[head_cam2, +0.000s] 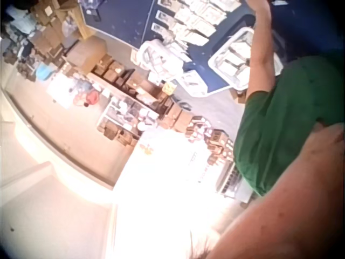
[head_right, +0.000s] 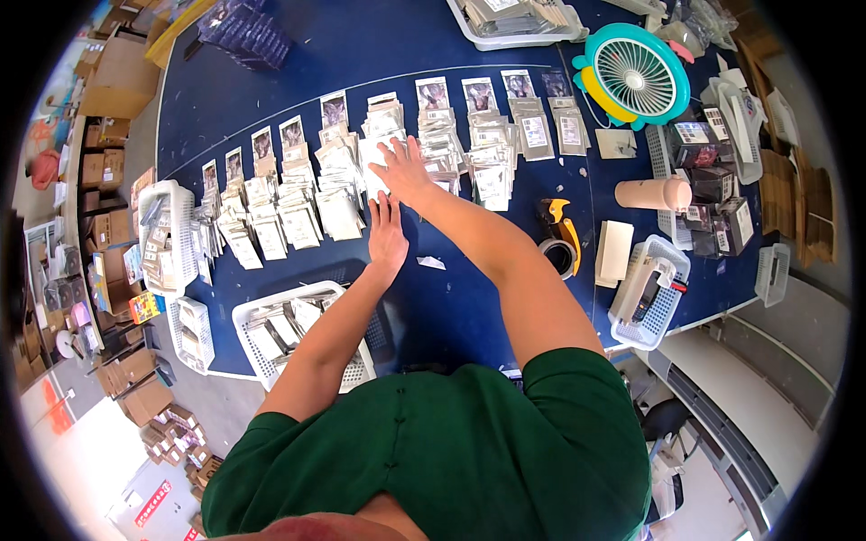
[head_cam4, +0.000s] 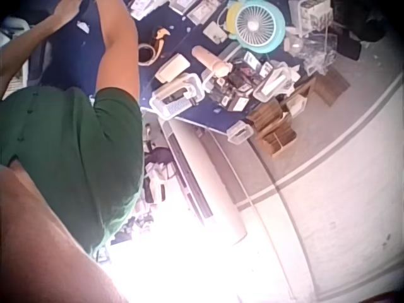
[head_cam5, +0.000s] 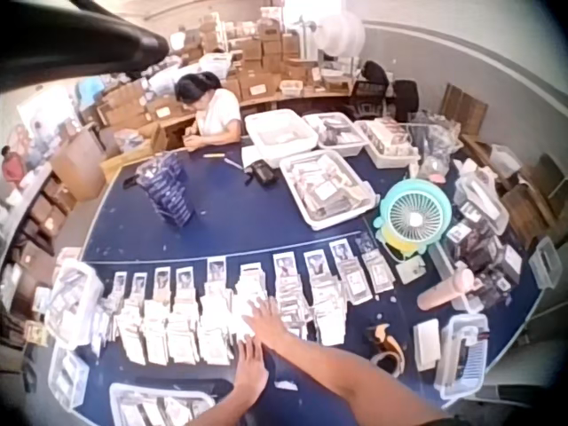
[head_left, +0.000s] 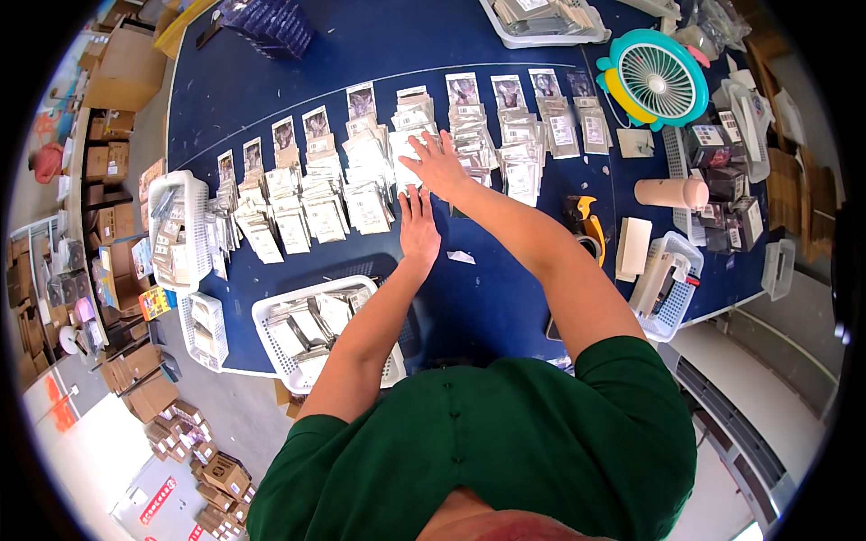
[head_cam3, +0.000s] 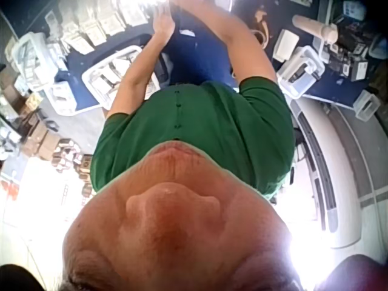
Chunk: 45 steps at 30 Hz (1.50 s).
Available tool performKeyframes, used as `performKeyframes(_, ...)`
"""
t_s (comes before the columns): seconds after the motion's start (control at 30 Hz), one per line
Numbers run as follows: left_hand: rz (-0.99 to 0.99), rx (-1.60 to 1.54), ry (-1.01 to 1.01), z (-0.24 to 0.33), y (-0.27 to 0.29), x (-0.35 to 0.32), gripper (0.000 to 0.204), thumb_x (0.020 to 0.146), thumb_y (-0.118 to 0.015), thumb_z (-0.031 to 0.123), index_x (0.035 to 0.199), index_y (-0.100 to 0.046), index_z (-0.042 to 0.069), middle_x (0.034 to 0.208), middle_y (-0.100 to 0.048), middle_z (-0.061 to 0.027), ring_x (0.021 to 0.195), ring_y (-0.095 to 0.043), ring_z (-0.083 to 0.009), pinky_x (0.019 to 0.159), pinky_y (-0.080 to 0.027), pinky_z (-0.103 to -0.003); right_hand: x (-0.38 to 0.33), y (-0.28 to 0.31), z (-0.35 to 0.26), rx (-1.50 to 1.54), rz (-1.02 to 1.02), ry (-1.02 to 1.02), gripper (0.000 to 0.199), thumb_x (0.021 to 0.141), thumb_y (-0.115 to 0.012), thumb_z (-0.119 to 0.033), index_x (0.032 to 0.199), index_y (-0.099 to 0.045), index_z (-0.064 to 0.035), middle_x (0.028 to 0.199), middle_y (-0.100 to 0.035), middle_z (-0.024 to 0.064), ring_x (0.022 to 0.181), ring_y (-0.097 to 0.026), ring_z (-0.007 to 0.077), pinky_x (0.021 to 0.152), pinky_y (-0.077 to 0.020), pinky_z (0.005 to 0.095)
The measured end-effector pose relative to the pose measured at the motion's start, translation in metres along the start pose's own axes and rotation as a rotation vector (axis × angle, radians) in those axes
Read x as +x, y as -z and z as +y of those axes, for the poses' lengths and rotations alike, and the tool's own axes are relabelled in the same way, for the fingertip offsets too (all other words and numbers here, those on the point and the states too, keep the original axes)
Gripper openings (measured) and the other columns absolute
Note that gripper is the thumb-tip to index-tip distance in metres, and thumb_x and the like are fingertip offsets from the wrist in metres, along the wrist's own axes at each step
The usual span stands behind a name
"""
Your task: The person sorts small photos from a table into a small green bag by hand.
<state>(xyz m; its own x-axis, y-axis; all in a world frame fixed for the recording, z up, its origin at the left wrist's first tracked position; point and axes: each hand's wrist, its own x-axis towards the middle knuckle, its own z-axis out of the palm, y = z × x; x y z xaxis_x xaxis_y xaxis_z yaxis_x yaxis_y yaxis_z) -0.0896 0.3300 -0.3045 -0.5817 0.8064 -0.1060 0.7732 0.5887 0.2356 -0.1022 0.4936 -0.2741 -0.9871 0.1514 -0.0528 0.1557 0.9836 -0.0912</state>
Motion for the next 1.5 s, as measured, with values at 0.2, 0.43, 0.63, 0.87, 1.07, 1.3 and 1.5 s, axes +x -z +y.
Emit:
performKeyframes(0.2, 0.032, -0.068, -0.002, 0.004, 0.017, -0.004, 0.068, 0.082, -0.060, 0.002, 0.145, -0.037, -0.001, 0.155, -0.026, -0.0287, 0.142, -0.028, -0.0467, 0.115, -0.030, -0.049, 0.050, 0.021, 0.044, 0.161, 0.012, -0.101, 0.035, 0.085, -0.062, -0.015, 0.120, -0.068, -0.0180, 0.121, -0.063, 0.0111, 0.116, -0.060, 0.0302, 0.106, -0.0379, 0.0521)
performKeyframes(0.43, 0.175, -0.168, -0.042, 0.007, 0.041, 0.017, 0.076, 0.084, -0.069, 0.010, 0.151, -0.036, 0.020, 0.155, -0.022, -0.0310, 0.140, -0.025, -0.0522, 0.114, -0.029, -0.054, 0.132, 0.011, 0.111, 0.323, 0.136, -0.319, 0.019, 0.085, -0.058, -0.006, 0.097, -0.072, -0.0047, 0.110, -0.069, 0.0143, 0.107, -0.066, 0.0333, 0.088, -0.0554, 0.0427)
performKeyframes(0.63, 0.233, -0.126, -0.035, 0.000, 0.015, 0.042, 0.070, 0.092, -0.064, 0.020, 0.153, -0.033, 0.025, 0.160, -0.017, -0.0238, 0.146, -0.021, -0.0457, 0.114, -0.026, -0.060, 0.175, -0.008, 0.143, 0.369, -0.183, -0.269, 0.024, 0.077, -0.074, -0.021, 0.098, -0.074, -0.0098, 0.100, -0.073, 0.0111, 0.097, -0.069, 0.0315, 0.086, -0.0539, 0.0419)
performKeyframes(0.87, 0.229, -0.223, -0.035, 0.007, -0.002, 0.051, 0.061, 0.096, -0.058, 0.018, 0.152, -0.035, 0.024, 0.161, -0.017, -0.0218, 0.147, -0.018, -0.0449, 0.115, -0.023, -0.061, 0.195, -0.028, 0.175, 0.588, -0.225, -0.278, 0.018, 0.075, -0.077, -0.023, 0.088, -0.077, -0.0104, 0.088, -0.073, 0.0106, 0.088, -0.070, 0.0264, 0.080, -0.0532, 0.0374)
performKeyframes(1.07, 0.220, -0.213, -0.038, 0.004, -0.004, 0.051, 0.062, 0.095, -0.058, 0.018, 0.153, -0.034, 0.024, 0.161, -0.017, -0.0220, 0.147, -0.017, -0.0452, 0.115, -0.023, -0.061, 0.199, -0.018, 0.173, 0.628, -0.121, -0.352, 0.022, 0.080, -0.075, -0.028, 0.096, -0.075, -0.0135, 0.093, -0.073, 0.0081, 0.092, -0.069, 0.0240, 0.082, -0.0528, 0.0376)
performKeyframes(1.3, 0.215, -0.160, -0.031, 0.009, 0.008, 0.052, 0.062, 0.095, -0.058, 0.018, 0.152, -0.036, 0.023, 0.160, -0.018, -0.0245, 0.146, -0.019, -0.0464, 0.113, -0.020, -0.065, 0.165, 0.001, 0.166, 0.421, 0.080, -0.386, 0.019, 0.088, -0.067, -0.027, 0.104, -0.071, -0.0178, 0.111, -0.063, 0.0088, 0.109, -0.063, 0.0307, 0.092, -0.0494, 0.0464)
performKeyframes(1.5, 0.223, -0.386, -0.337, 0.048, 0.016, 0.042, 0.068, 0.091, -0.066, 0.023, 0.152, -0.038, 0.022, 0.159, -0.020, -0.0247, 0.146, -0.021, -0.0453, 0.114, -0.019, -0.064, 0.131, 0.016, 0.210, 0.205, -0.166, -0.361, 0.027, 0.086, -0.069, -0.038, 0.100, -0.069, -0.0149, 0.111, -0.067, 0.0066, 0.111, -0.063, 0.0259, 0.092, -0.0449, 0.0471)
